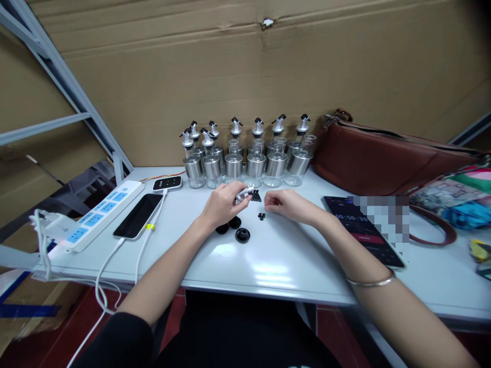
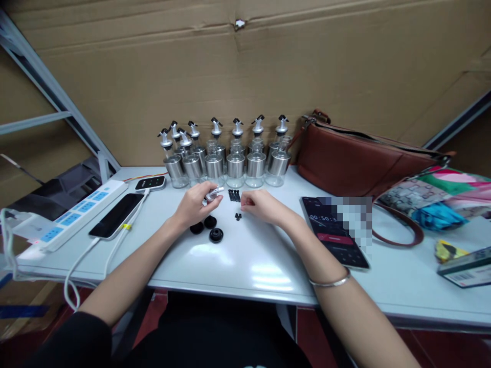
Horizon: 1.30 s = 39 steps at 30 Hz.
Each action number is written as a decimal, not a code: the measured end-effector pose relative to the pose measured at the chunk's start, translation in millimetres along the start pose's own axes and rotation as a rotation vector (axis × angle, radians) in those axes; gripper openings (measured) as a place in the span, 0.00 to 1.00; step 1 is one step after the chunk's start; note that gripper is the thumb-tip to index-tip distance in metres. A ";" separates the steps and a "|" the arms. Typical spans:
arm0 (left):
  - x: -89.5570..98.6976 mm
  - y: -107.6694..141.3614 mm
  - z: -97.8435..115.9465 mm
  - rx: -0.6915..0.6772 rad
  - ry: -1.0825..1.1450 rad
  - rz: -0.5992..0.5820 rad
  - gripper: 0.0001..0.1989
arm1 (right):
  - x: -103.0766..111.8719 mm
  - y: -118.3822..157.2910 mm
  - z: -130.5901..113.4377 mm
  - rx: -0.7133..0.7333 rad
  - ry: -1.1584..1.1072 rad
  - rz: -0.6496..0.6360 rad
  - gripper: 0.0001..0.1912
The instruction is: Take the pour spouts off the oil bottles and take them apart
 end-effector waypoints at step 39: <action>1.5 1.3 -2.0 0.027 0.084 0.000 0.21 | 5.5 6.6 -31.1 0.147 -0.206 0.070 0.11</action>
Point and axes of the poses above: each hand's wrist, its own y-axis away from the middle knuckle, its own x-axis out of the back of the hand, z = x × y, the point moved 9 cm from there along -y, towards the middle knuckle, and after that the axes turned 12 degrees about -z, right-handed, at the moved point
